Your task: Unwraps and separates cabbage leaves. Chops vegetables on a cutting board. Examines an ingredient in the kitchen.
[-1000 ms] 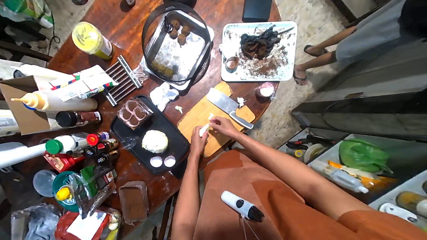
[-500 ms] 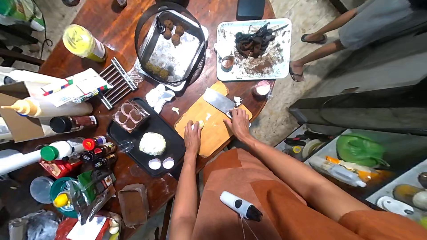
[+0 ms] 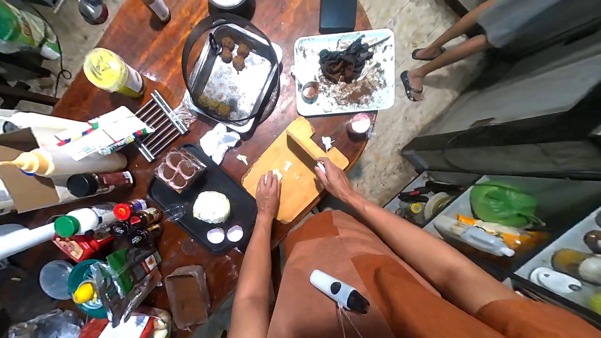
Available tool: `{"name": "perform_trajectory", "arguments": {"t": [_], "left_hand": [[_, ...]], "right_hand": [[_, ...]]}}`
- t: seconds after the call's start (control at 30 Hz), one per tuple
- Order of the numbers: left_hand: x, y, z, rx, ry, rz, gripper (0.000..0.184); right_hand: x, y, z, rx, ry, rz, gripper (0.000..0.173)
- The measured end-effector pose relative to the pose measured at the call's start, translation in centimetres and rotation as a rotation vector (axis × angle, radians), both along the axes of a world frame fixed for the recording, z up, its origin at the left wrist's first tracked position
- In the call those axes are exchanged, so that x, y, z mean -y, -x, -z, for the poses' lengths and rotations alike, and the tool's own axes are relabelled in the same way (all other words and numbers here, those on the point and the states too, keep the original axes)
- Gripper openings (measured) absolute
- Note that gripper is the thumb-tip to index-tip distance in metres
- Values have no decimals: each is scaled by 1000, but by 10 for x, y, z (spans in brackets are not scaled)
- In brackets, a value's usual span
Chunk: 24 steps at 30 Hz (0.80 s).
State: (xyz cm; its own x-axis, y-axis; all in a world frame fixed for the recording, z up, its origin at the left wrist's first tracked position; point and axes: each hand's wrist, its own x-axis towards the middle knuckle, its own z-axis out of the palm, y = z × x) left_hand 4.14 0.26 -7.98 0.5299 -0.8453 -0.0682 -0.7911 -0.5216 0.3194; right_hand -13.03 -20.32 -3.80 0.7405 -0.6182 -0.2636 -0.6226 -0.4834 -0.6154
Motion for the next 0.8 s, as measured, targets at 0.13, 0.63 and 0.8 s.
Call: {"name": "perform_trajectory", "arguments": {"t": [0.13, 0.63, 0.8], "left_hand": [[0, -2, 0, 20, -15, 29, 41], [-16, 23, -6, 77, -12, -200, 36], [0, 25, -13, 46, 50, -151, 31]], "right_hand": [[-25, 4, -19, -11, -152, 0, 42], [-35, 28, 3, -28, -248, -206, 42], [-14, 26, 4, -13, -202, -125, 40]]}}
